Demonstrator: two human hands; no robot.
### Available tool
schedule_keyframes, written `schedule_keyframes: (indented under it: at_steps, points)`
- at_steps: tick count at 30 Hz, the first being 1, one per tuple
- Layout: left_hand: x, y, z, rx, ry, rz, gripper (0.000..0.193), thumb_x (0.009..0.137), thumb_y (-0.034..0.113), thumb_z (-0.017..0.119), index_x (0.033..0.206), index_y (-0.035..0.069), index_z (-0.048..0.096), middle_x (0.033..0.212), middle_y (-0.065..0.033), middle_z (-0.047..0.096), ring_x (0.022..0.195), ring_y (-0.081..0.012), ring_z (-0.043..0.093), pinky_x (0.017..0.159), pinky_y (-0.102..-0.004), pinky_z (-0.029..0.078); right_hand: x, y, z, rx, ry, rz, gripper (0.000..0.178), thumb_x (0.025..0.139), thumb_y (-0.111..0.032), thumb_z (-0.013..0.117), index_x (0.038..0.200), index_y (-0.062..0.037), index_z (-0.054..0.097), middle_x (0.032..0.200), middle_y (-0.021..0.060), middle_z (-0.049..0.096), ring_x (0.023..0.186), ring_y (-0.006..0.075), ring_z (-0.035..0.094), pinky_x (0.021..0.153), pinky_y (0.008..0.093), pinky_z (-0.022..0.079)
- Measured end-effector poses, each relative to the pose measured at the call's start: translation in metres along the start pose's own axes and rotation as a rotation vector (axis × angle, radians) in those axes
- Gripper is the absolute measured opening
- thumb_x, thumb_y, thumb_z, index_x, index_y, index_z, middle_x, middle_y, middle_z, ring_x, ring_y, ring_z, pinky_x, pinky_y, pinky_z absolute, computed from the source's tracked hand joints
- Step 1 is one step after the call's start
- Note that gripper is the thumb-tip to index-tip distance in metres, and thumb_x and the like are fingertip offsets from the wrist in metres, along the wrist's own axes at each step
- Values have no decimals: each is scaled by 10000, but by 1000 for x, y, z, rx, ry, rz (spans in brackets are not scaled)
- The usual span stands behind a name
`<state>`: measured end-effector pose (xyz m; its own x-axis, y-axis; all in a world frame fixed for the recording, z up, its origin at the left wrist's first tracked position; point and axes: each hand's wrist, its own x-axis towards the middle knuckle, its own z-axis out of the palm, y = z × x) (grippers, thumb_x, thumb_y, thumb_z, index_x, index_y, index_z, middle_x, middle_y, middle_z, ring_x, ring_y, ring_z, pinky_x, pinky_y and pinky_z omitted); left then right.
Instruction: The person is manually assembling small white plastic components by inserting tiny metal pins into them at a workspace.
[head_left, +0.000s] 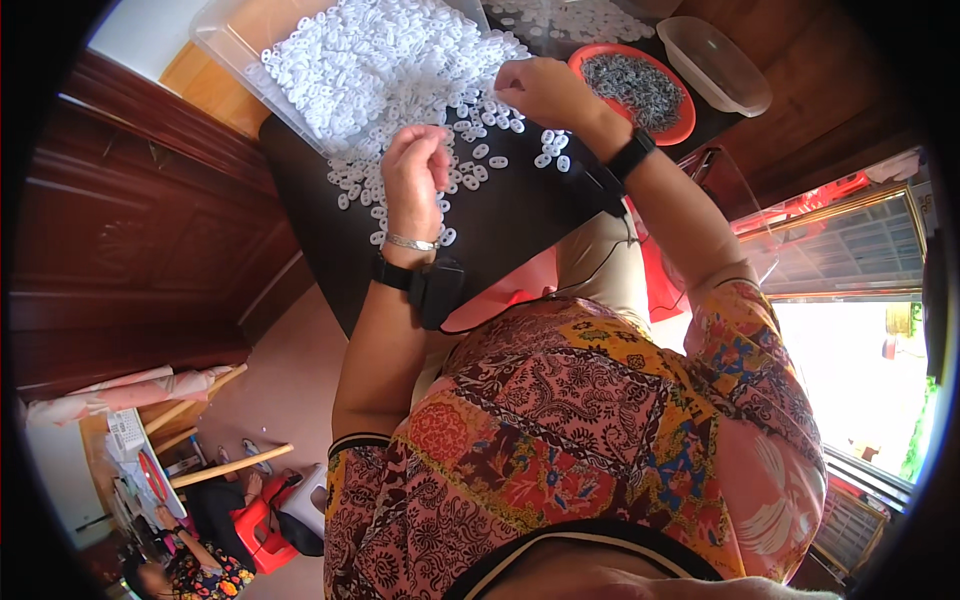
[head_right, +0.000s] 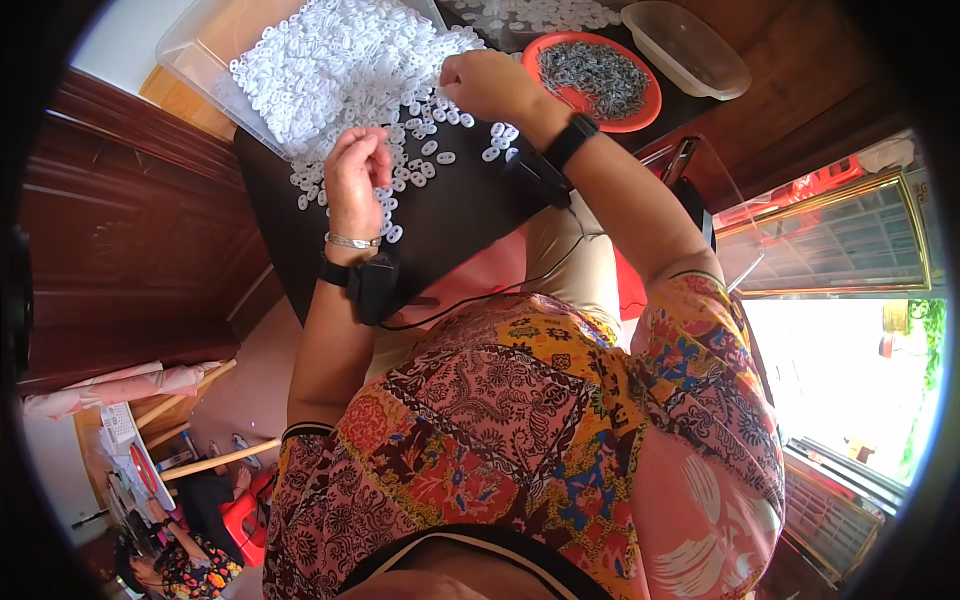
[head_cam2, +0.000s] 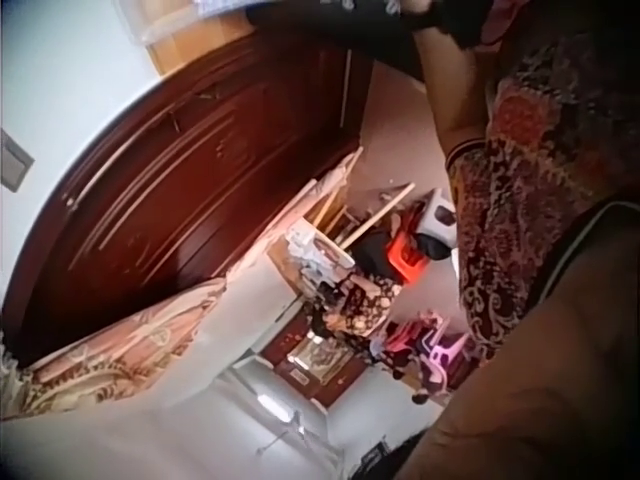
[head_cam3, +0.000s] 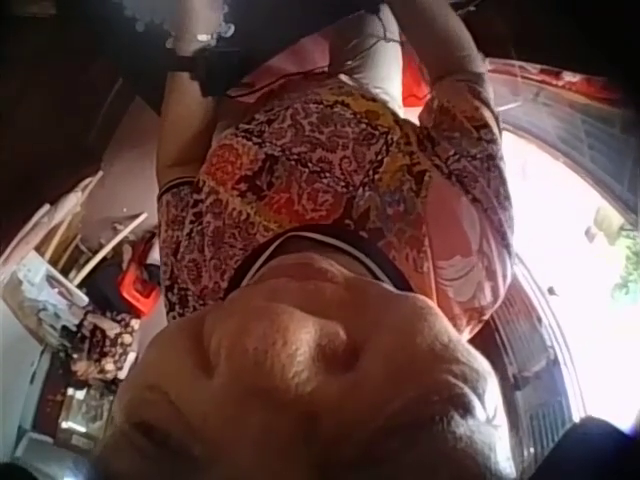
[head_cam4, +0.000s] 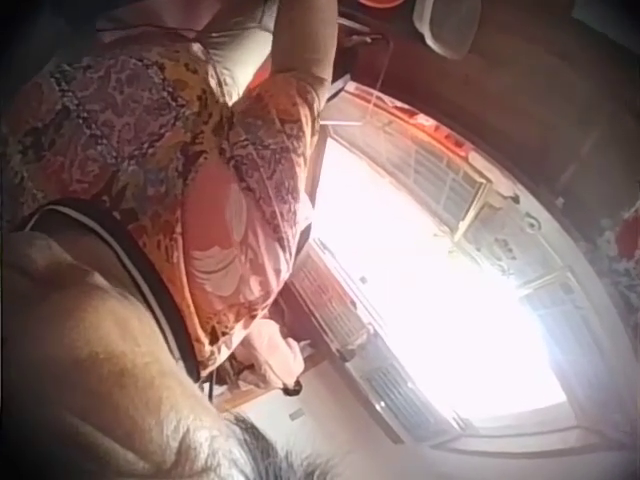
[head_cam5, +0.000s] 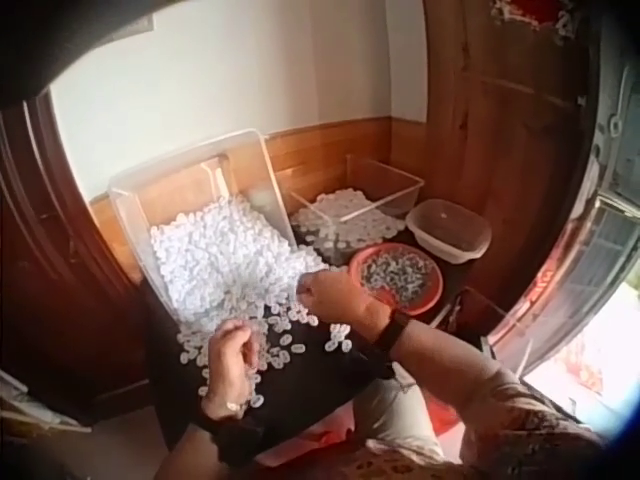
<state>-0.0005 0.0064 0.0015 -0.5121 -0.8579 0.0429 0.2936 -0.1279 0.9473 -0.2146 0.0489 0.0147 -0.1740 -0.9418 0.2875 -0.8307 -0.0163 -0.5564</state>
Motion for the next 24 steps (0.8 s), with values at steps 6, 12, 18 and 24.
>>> schedule_keyframes:
  at_steps: [6,12,18,24]
  points:
    - [6,0,-12,-14,27,18,162,849,157,496,866,16,575,600,-14,506,471,-95,419,441,-223,313,17,-3,16,-258,-126,-199,184,803,-189,516,921,-126,641,880,117,631,825,303,612,740,408,482]
    - [1,0,-11,4,19,-15,159,857,150,483,863,19,573,613,-14,512,473,-86,429,427,-210,320,24,-13,26,-333,-244,-276,181,717,-147,579,873,-100,659,811,118,648,798,309,625,698,403,494]
    - [3,1,-8,13,0,-2,162,856,148,480,858,17,574,617,-12,517,471,-86,427,431,-212,319,29,-20,16,-404,-369,-162,140,741,-196,603,808,-73,598,828,132,619,844,325,602,727,424,461]
    - [6,-5,-9,79,-63,-51,171,858,167,482,878,25,575,614,-5,509,476,-74,422,436,-210,320,30,-14,19,-272,-146,-228,152,759,-188,621,830,-55,607,759,123,627,731,278,617,654,377,473]
